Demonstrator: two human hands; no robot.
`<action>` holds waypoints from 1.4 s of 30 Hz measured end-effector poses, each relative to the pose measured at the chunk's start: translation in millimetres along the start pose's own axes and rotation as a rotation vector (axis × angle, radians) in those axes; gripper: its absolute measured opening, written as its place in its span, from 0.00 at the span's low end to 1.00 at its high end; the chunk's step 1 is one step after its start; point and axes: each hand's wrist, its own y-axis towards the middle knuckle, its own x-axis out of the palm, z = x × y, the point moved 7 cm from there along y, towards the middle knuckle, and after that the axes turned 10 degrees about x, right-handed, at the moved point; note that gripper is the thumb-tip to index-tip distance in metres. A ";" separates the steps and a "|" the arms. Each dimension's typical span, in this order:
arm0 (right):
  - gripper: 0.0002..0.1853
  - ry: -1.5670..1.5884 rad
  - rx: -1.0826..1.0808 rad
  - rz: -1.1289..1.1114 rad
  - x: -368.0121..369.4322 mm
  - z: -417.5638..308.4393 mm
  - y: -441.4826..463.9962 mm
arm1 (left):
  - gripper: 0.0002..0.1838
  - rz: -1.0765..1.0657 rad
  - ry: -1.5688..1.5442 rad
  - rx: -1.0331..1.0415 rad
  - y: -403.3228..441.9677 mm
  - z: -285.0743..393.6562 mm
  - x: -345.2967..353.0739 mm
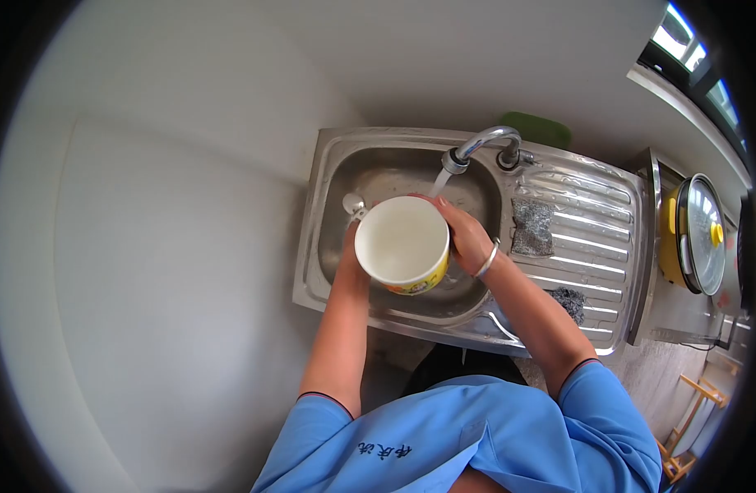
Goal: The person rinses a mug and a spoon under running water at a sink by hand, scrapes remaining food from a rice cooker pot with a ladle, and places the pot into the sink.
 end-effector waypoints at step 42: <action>0.17 -2.279 -0.714 0.520 36.0 8.1 -13.4 | 0.18 0.003 0.729 0.890 -24.7 84.8 63.8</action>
